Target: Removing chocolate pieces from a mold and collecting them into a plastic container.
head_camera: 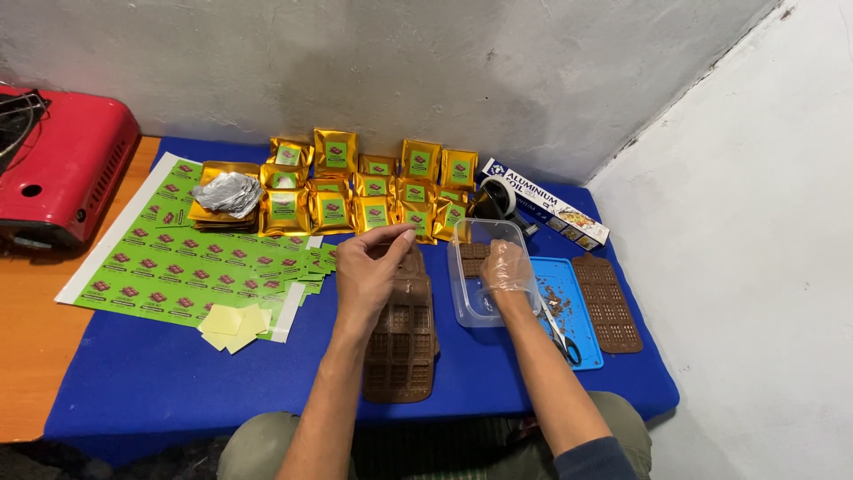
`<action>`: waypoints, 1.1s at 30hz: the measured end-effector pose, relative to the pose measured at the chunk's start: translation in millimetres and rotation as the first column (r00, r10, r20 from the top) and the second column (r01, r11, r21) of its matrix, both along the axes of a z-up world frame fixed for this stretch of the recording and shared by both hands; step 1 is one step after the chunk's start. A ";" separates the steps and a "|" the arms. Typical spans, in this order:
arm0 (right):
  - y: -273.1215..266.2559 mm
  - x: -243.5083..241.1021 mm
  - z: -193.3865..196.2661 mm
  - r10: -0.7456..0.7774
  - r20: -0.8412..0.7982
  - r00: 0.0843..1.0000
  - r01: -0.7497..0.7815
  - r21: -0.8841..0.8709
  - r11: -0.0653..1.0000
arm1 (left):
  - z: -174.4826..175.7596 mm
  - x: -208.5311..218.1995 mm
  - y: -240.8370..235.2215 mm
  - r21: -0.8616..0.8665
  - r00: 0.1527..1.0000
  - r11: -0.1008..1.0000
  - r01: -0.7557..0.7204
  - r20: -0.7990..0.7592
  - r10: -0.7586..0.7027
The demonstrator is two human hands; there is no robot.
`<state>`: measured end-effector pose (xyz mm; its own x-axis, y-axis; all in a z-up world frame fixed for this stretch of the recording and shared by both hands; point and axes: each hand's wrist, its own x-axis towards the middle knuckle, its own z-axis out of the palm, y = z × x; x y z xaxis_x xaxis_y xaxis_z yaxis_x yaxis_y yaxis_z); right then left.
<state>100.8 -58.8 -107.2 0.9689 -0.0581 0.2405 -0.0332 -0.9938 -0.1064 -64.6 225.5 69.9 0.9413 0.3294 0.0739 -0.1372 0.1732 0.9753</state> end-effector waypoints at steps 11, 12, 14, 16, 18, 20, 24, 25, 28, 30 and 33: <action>20.9 -15.2 19.4 -0.013 0.019 1.000 0.016 -0.135 0.991 | -2.5 0.0 0.1 0.018 1.000 1.000 0.001 -0.018 0.000; 19.8 -15.2 20.2 0.013 0.025 1.000 -0.010 -0.143 0.990 | -2.9 -0.2 -0.1 0.022 1.000 1.000 0.002 -0.019 -0.001; 29.9 -33.8 51.7 0.042 0.035 0.999 -0.037 -0.127 0.991 | -2.1 -0.4 -0.4 0.031 1.000 1.000 0.004 -0.019 -0.004; 35.9 -50.2 78.5 0.071 0.045 0.996 -0.066 -0.111 0.992 | -1.2 -1.2 -1.7 0.040 1.000 0.999 0.005 -0.020 -0.005; 37.6 -65.1 100.0 0.128 0.092 0.987 -0.113 -0.155 0.981 | -0.6 -2.1 -3.8 0.031 0.999 0.999 0.012 -0.050 -0.011; 45.2 -96.2 136.8 0.214 0.171 0.962 -0.191 -0.143 0.971 | -0.2 -3.2 -4.3 0.075 0.998 0.997 0.011 -0.062 -0.007; 59.8 -140.1 146.6 0.407 0.407 0.818 -0.487 0.112 0.866 | -5.9 -4.2 -9.0 0.189 0.996 0.982 0.019 -0.094 -0.001; 63.7 -153.2 146.5 0.402 0.409 0.819 -0.486 0.122 0.865 | -12.0 -3.2 -9.0 0.199 0.995 0.980 0.021 -0.097 -0.001; 71.5 -187.8 135.4 0.507 0.327 0.797 -0.603 0.458 0.653 | -36.4 -0.7 -8.9 0.411 0.993 0.910 0.048 -0.121 0.003; 75.0 -200.4 117.3 0.682 0.373 0.629 -0.770 0.177 0.613 | -59.1 3.7 -6.0 0.685 0.994 0.728 0.031 -0.096 0.048; 74.2 -206.4 94.1 0.693 0.325 0.644 -0.763 0.211 0.611 | -81.3 1.4 -3.2 0.823 0.994 0.560 0.091 -0.110 0.000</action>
<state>-105.7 15.4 -13.1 0.6556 0.5435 0.5242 0.7428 -0.5889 -0.3185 -63.2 222.3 -11.4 0.9701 0.1230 0.2091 -0.0610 -0.7106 0.7009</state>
